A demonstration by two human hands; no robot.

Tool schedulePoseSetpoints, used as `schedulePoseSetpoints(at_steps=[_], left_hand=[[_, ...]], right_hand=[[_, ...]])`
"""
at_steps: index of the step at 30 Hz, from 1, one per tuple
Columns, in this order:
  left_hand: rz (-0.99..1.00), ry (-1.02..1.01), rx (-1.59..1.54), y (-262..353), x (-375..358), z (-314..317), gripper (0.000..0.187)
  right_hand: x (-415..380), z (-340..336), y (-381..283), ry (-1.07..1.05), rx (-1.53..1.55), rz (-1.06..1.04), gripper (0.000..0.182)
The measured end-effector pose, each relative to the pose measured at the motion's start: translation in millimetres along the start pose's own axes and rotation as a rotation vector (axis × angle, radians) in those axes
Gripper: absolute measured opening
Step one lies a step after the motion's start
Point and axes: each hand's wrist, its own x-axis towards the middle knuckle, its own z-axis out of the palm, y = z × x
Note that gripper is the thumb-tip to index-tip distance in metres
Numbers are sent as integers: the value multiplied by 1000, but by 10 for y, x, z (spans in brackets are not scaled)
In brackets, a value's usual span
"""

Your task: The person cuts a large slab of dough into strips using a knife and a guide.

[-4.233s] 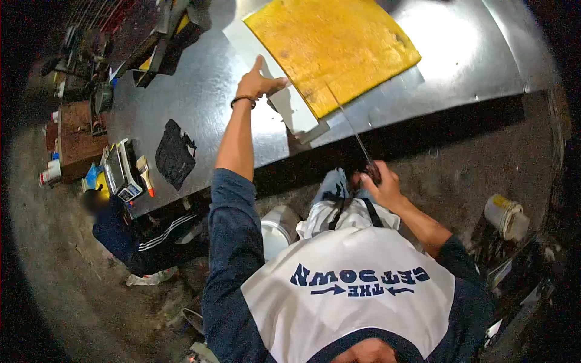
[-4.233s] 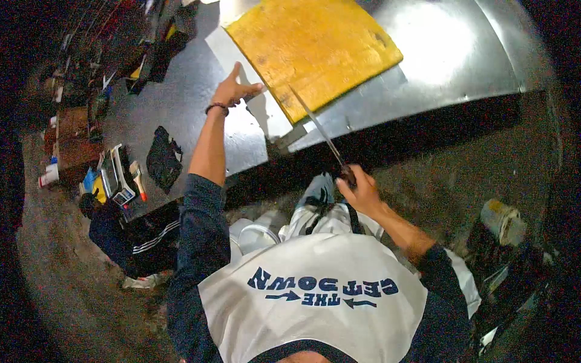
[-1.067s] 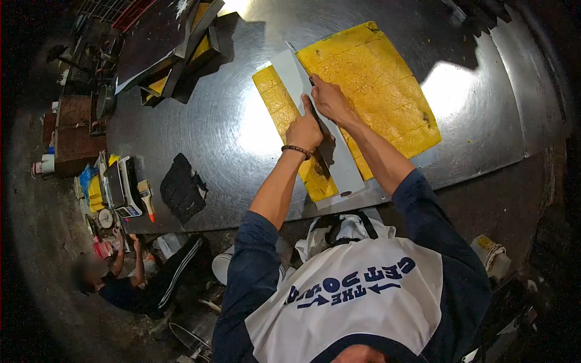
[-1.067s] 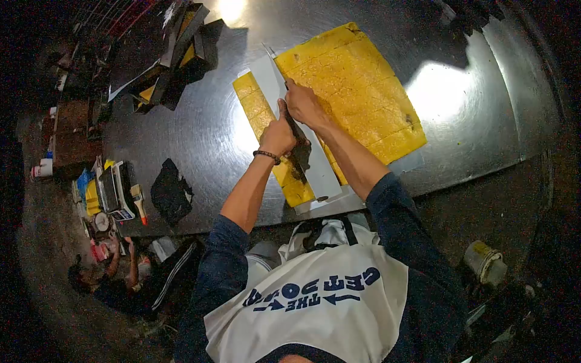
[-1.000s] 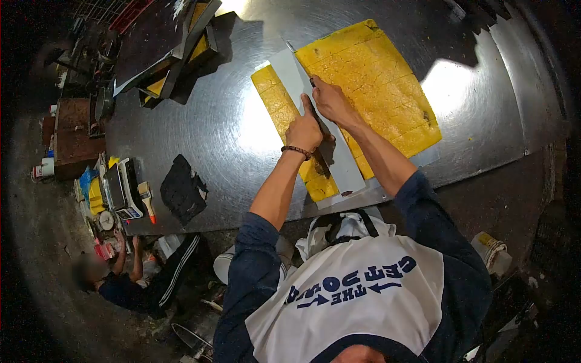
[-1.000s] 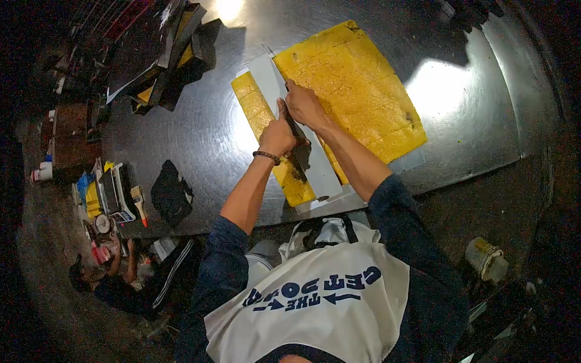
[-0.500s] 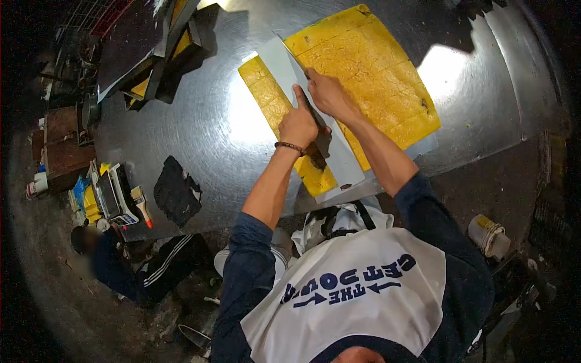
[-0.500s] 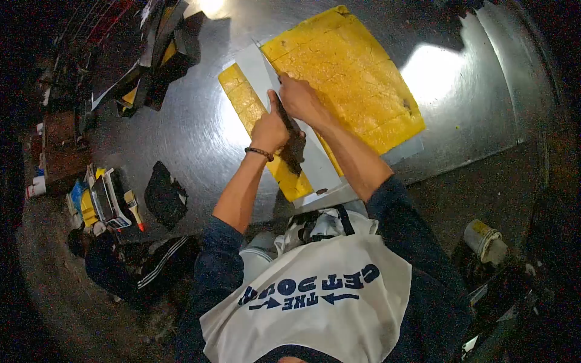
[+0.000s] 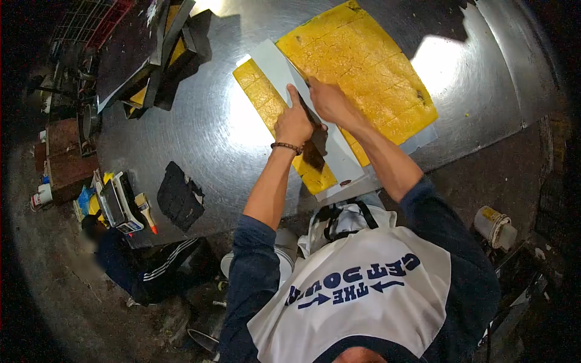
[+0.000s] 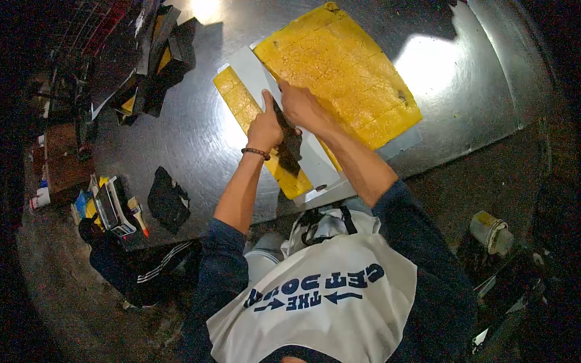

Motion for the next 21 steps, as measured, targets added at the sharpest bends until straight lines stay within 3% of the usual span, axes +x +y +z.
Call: schedulePoseSetpoints(at_steps=[3, 5, 9, 13, 15, 17, 19, 21], left_hand=[[-6, 19, 17, 23, 47, -19, 134], [-19, 1, 12, 5, 14, 14, 135], [-17, -19, 8, 14, 41, -4, 137], [-31, 20, 35, 3, 104, 20, 136], [-44, -13, 23, -9, 31, 72, 136], [-52, -6, 55, 13, 91, 33, 134], [-37, 27, 41, -28, 161, 65, 130], [-28, 43, 95, 6, 106, 55, 127]], right_hand=[[45, -22, 52, 50, -3, -39, 30], [257, -25, -23, -37, -86, -40, 30], [-202, -227, -122, -61, 118, 39, 29], [-79, -25, 85, -38, 128, 62, 30], [112, 104, 211, 9, -27, -96, 28], [-177, 5, 174, -33, -3, -64, 27], [-499, -67, 159, 93, 73, -61, 26], [-479, -78, 195, 89, 101, -97, 27]])
